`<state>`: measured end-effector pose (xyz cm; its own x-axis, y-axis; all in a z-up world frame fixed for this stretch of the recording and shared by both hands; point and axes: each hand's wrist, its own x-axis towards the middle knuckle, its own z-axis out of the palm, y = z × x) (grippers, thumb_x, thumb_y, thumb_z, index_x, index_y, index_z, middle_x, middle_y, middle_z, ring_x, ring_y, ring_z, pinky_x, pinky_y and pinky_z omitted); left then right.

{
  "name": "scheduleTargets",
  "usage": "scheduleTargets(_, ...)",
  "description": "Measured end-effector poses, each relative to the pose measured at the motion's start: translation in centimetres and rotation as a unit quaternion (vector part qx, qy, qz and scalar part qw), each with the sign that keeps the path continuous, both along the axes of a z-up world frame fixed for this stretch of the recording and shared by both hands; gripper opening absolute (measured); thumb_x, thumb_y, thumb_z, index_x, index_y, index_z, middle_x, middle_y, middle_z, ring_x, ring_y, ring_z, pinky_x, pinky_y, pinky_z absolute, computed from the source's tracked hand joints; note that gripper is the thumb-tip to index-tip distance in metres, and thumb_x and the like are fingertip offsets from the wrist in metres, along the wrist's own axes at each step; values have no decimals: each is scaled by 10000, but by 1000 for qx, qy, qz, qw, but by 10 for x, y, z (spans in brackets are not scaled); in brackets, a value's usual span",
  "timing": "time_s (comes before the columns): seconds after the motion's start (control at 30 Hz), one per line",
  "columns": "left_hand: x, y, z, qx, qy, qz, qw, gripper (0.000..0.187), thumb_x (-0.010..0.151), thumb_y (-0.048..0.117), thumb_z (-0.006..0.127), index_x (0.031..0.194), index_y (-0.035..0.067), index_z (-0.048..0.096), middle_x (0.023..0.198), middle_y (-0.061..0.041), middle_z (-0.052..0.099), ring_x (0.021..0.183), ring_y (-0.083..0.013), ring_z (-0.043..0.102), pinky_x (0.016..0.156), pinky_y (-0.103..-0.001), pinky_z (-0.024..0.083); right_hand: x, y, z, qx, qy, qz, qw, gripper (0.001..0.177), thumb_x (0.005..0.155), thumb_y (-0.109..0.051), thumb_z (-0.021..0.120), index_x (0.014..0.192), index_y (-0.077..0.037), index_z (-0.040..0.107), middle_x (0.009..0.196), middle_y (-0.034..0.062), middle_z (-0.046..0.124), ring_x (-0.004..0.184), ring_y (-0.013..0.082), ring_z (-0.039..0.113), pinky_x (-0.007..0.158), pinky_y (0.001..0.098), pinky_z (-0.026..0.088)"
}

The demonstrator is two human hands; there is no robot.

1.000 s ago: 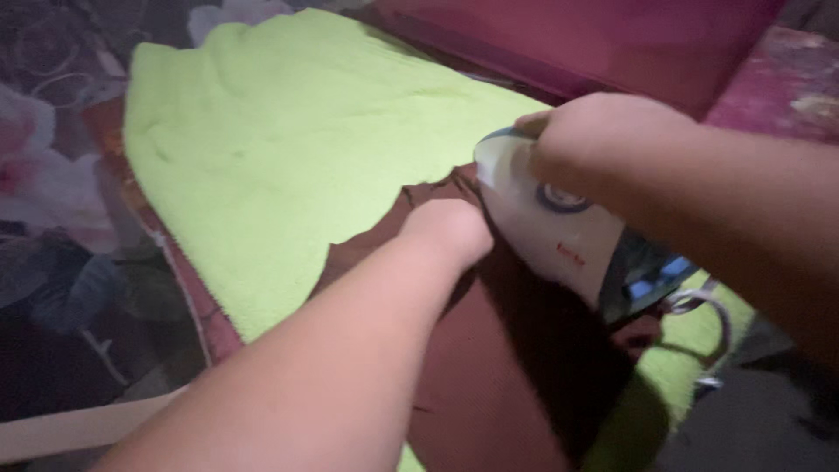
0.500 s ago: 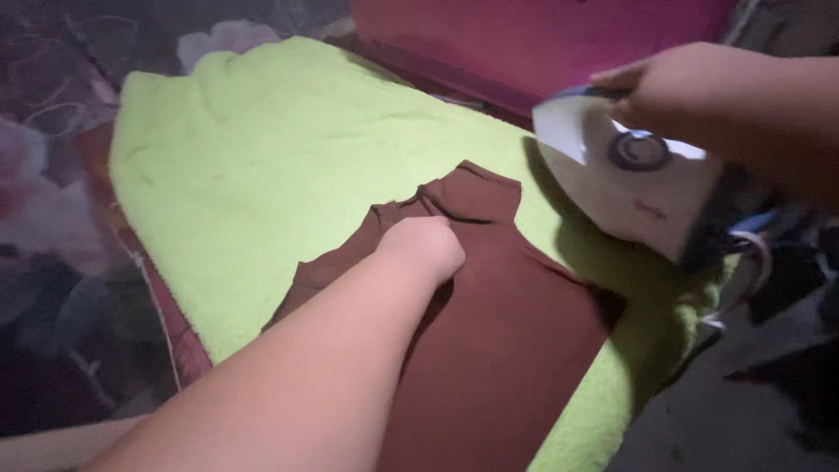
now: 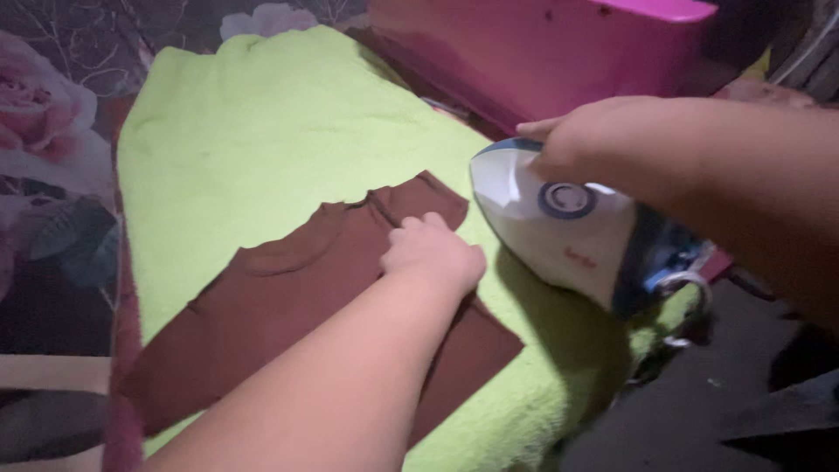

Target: The person irons a brown t-shirt on a green towel-covered surface. They use a steam iron to smooth the fabric, repeatedly adjusting the shirt's position and flipping it over to iron different sections. The person finishes by folding the shirt neatly.

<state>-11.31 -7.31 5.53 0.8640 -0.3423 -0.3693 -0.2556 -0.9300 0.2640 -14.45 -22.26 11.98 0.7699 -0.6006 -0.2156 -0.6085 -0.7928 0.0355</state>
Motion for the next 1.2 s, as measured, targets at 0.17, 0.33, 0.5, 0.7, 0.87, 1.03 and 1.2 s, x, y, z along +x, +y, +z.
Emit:
scheduleTargets(0.17, 6, -15, -14, -30, -7, 67, 997, 566, 979, 258, 539, 1485, 50, 394, 1507, -187, 429, 1413, -354, 450, 1101, -489, 472, -23, 9, 6, -17, 31, 24, 999, 624, 1008, -521, 525, 1602, -488, 335, 1313, 146, 705, 1167, 302, 715, 982, 441, 582)
scheduleTargets(0.33, 12, -4, -33, -8, -66, -9, 998, 413, 995, 175, 465, 1402, 103, 486, 1441, -184, 497, 1370, -358, 483, 1062, -497, 488, -31, 14, 12, -38, 47, 39, 997, 634, 998, -554, 498, 1600, -509, 302, 1370, 90, 666, 1197, 297, 681, 1002, 458, 558)
scheduleTargets(0.5, 50, 11, -64, -108, -84, 23, 990, 298, 982, 168, 481, 1241, 124, 622, 1253, -184, 656, 1201, -371, 616, 998, -480, 499, -29, 13, 11, -23, 32, 26, 999, 645, 983, -435, 559, 1592, -475, 348, 1376, 96, 668, 1177, 282, 693, 990, 432, 558)
scheduleTargets(0.7, 95, 31, -75, -366, 65, 196, 907, 258, 968, 144, 455, 1052, 167, 698, 934, -94, 701, 804, -288, 658, 607, -419, 540, -14, 11, -4, 10, 3, 44, 999, 639, 972, -393, 584, 1576, -480, 394, 1388, 108, 641, 1164, 277, 686, 980, 434, 565)
scheduleTargets(0.87, 100, 46, -63, -479, 167, 209, 836, 253, 927, 53, 518, 1023, 183, 712, 855, -66, 543, 719, -247, 481, 533, -415, 415, -5, 10, -5, 13, -15, 70, 997, 638, 963, -358, 605, 1564, -485, 432, 1397, 118, 618, 1153, 273, 681, 971, 436, 571)
scheduleTargets(1.03, 105, 63, -24, -590, 292, 181, 731, 293, 929, 36, 442, 1052, 108, 699, 955, -74, 655, 847, -218, 636, 776, -390, 577, 5, 25, 20, -43, -46, 167, 984, 771, 889, -402, 694, 1601, -466, 405, 1353, 193, 606, 1181, 340, 631, 999, 457, 520)
scheduleTargets(1.2, 133, 82, 57, -648, 435, 29, 625, 319, 922, 6, 405, 1150, 44, 626, 1014, -155, 651, 887, -291, 669, 876, -466, 603, 55, 73, 51, 248, -177, 267, 914, 573, 718, -333, 747, 1276, -203, 740, 1077, 73, 792, 1094, 214, 716, 980, 385, 508)
